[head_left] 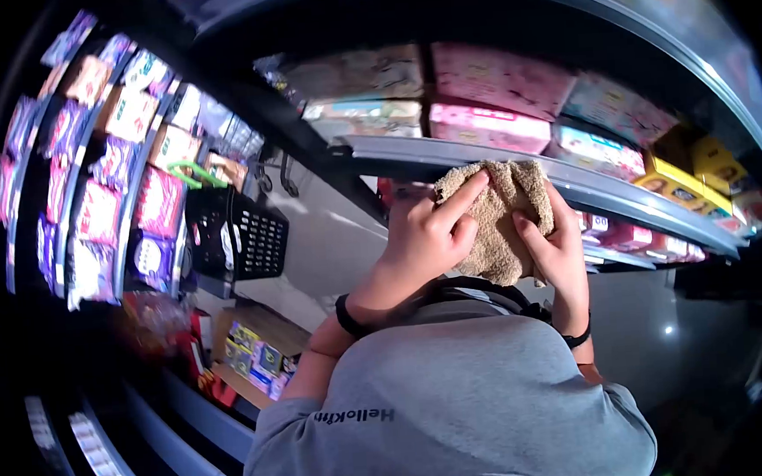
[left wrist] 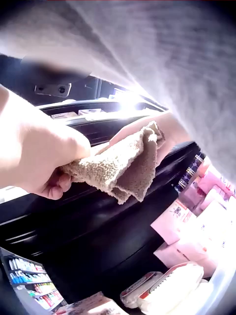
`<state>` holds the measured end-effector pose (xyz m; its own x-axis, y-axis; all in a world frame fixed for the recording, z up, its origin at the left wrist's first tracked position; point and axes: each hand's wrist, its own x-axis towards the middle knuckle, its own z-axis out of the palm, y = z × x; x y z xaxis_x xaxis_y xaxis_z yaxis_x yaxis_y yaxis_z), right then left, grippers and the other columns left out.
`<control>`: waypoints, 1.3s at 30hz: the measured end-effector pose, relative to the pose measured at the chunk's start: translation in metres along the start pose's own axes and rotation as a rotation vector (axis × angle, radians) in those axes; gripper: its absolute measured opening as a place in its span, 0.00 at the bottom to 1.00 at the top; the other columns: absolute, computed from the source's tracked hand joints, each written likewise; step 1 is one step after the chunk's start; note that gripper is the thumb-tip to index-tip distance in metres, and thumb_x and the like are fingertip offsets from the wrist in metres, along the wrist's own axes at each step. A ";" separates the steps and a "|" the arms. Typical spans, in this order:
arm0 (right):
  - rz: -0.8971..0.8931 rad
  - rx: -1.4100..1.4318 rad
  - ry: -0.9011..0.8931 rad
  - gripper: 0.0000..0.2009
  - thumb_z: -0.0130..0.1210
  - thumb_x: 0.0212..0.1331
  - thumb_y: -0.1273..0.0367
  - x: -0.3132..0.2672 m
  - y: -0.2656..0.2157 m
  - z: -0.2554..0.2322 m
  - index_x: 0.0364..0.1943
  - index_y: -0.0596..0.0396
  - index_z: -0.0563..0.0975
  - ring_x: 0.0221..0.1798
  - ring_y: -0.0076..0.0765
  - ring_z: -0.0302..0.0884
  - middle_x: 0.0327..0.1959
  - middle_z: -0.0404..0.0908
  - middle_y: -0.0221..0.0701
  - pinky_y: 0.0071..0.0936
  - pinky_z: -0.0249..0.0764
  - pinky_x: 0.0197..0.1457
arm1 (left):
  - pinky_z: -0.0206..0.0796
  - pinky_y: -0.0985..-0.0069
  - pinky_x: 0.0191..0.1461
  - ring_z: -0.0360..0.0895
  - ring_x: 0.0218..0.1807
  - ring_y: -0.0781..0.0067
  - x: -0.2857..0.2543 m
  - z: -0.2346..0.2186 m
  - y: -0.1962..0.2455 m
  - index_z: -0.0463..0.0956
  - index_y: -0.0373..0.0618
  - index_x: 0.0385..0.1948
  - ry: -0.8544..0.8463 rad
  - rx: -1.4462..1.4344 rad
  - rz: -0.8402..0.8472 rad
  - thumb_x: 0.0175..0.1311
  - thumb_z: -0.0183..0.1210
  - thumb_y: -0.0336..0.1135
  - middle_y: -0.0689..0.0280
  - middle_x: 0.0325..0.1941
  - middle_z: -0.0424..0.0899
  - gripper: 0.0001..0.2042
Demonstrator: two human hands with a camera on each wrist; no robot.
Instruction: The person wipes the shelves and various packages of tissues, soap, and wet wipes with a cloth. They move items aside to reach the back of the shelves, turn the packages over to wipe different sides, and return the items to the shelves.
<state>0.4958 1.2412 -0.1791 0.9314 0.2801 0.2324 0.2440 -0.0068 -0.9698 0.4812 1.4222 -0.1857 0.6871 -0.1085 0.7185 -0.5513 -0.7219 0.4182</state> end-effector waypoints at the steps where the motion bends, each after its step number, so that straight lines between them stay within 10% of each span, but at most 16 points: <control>1: -0.024 -0.025 -0.036 0.23 0.51 0.51 0.78 0.005 0.000 0.005 0.54 0.64 0.66 0.42 0.22 0.74 0.39 0.79 0.36 0.20 0.69 0.47 | 0.65 0.68 0.21 0.69 0.12 0.63 -0.004 -0.005 -0.003 0.77 0.51 0.46 0.001 0.019 -0.042 0.42 0.54 0.25 0.63 0.12 0.71 0.22; 11: -0.067 -0.129 -0.207 0.24 0.52 0.52 0.71 0.025 0.001 0.046 0.56 0.60 0.65 0.16 0.18 0.69 0.20 0.78 0.35 0.17 0.65 0.22 | 0.71 0.74 0.34 0.81 0.31 0.58 -0.013 -0.027 -0.027 0.75 0.39 0.44 0.077 -0.258 -0.257 0.46 0.50 0.21 0.51 0.33 0.81 0.19; 17: -0.168 -0.164 -0.011 0.24 0.50 0.50 0.72 0.007 0.003 0.036 0.55 0.60 0.64 0.23 0.32 0.78 0.27 0.78 0.43 0.26 0.72 0.30 | 0.68 0.73 0.48 0.79 0.44 0.59 -0.008 -0.016 -0.017 0.73 0.35 0.46 -0.085 -0.389 -0.221 0.48 0.49 0.20 0.50 0.42 0.79 0.19; 20: -0.134 -0.105 0.146 0.24 0.49 0.51 0.73 -0.008 0.002 0.019 0.56 0.59 0.64 0.33 0.26 0.77 0.33 0.79 0.38 0.23 0.72 0.37 | 0.68 0.72 0.48 0.79 0.42 0.61 0.003 -0.001 -0.001 0.73 0.36 0.47 -0.193 -0.413 -0.148 0.48 0.50 0.20 0.52 0.41 0.80 0.19; 24: -0.065 -0.072 0.347 0.24 0.49 0.51 0.75 -0.022 -0.004 -0.006 0.56 0.58 0.64 0.36 0.22 0.73 0.37 0.77 0.33 0.20 0.71 0.40 | 0.65 0.68 0.20 0.72 0.12 0.61 0.008 0.033 0.017 0.70 0.42 0.52 -0.251 -0.288 0.041 0.48 0.51 0.24 0.58 0.10 0.70 0.23; 30: -0.094 0.002 0.256 0.24 0.49 0.49 0.74 -0.025 -0.003 -0.021 0.54 0.62 0.66 0.47 0.27 0.71 0.44 0.75 0.36 0.24 0.65 0.53 | 0.63 0.67 0.29 0.72 0.12 0.63 0.012 0.038 0.028 0.71 0.44 0.51 -0.276 -0.191 0.009 0.48 0.50 0.27 0.60 0.11 0.72 0.22; 32: -0.103 0.009 0.248 0.24 0.48 0.49 0.74 -0.026 -0.004 -0.022 0.55 0.62 0.65 0.48 0.26 0.70 0.45 0.75 0.34 0.23 0.65 0.53 | 0.67 0.72 0.26 0.78 0.21 0.59 0.018 0.029 0.033 0.67 0.33 0.52 -0.413 -0.234 -0.045 0.49 0.48 0.21 0.47 0.32 0.79 0.23; 39: -0.029 0.164 0.273 0.23 0.49 0.52 0.74 -0.031 0.004 -0.029 0.55 0.61 0.66 0.49 0.23 0.69 0.47 0.75 0.31 0.22 0.66 0.54 | 0.67 0.61 0.28 0.75 0.17 0.57 0.017 0.042 0.037 0.69 0.47 0.53 -0.335 -0.158 0.014 0.49 0.50 0.28 0.59 0.13 0.75 0.24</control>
<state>0.4751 1.2048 -0.1877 0.9682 0.0101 0.2502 0.2455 0.1581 -0.9564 0.4923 1.3649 -0.1814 0.7814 -0.3543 0.5137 -0.6100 -0.6072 0.5092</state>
